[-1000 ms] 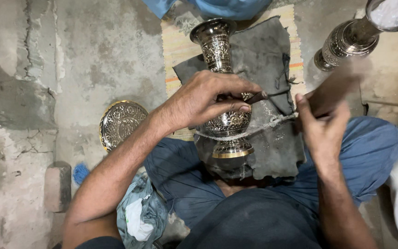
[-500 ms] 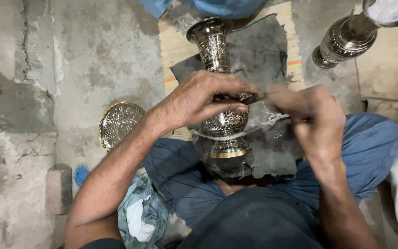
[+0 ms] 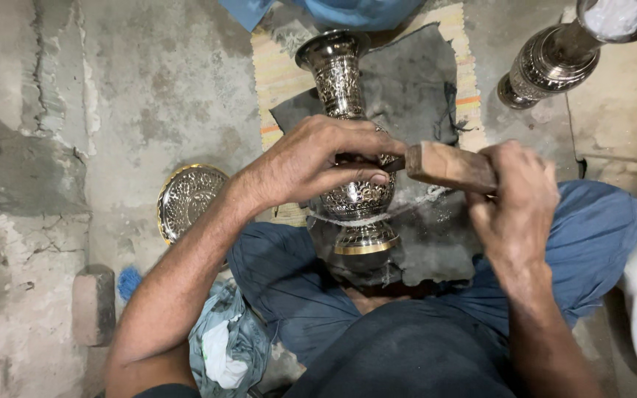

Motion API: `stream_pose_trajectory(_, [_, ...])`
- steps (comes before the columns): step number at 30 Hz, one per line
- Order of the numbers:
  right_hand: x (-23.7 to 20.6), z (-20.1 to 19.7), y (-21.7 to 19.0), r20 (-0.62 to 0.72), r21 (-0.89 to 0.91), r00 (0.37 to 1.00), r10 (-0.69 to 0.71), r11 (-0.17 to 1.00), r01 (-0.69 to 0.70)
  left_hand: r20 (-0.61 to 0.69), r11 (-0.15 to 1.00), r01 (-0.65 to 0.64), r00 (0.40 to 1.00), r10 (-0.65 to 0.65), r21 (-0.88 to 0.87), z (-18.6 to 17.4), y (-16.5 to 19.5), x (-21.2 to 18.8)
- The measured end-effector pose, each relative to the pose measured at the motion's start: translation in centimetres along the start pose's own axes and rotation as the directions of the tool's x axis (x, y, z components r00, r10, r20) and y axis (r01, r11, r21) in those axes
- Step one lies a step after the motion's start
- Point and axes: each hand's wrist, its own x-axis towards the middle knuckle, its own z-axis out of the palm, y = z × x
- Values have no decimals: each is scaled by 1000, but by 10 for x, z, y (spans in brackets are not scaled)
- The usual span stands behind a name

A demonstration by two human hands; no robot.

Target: The person sits on the floor and uses a metal chisel and wooden mallet to engrave patterns into a silver-colored metal vase. They repeatedly tap the chisel against the vase surface to create decorative indentations.

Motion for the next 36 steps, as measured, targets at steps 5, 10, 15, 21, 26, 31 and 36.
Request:
stream_pose_trajectory(5, [3,-6,2,-8,282,990,138,950,-130,-1,998,-9,1000,9,-55,3,-2,-1])
stream_pose_trajectory(10, [6,-11,-6,-82,151,996,28,988,-16,-10,998,6,1000,-7,-67,3,-6,-3])
stream_pose_trajectory(15, [9,-10,-16,52,751,846,530,538,-383,-45,999,-43,998,42,-25,6,-4,-6])
stream_pose_trajectory(21, [1,0,-4,-240,237,971,3,970,55,-12,997,-60,998,59,-41,4,-1,-4])
stream_pose_trajectory(26, [-13,14,5,-63,247,988,138,962,-118,22,1000,-20,1000,21,-15,5,-2,0])
stream_pose_trajectory(31, [-17,18,12,-109,383,980,164,917,-111,29,998,-58,998,57,16,5,-4,0])
stream_pose_trajectory(36, [-11,20,15,-157,516,979,128,856,-29,47,998,-59,997,60,-18,4,-3,0])
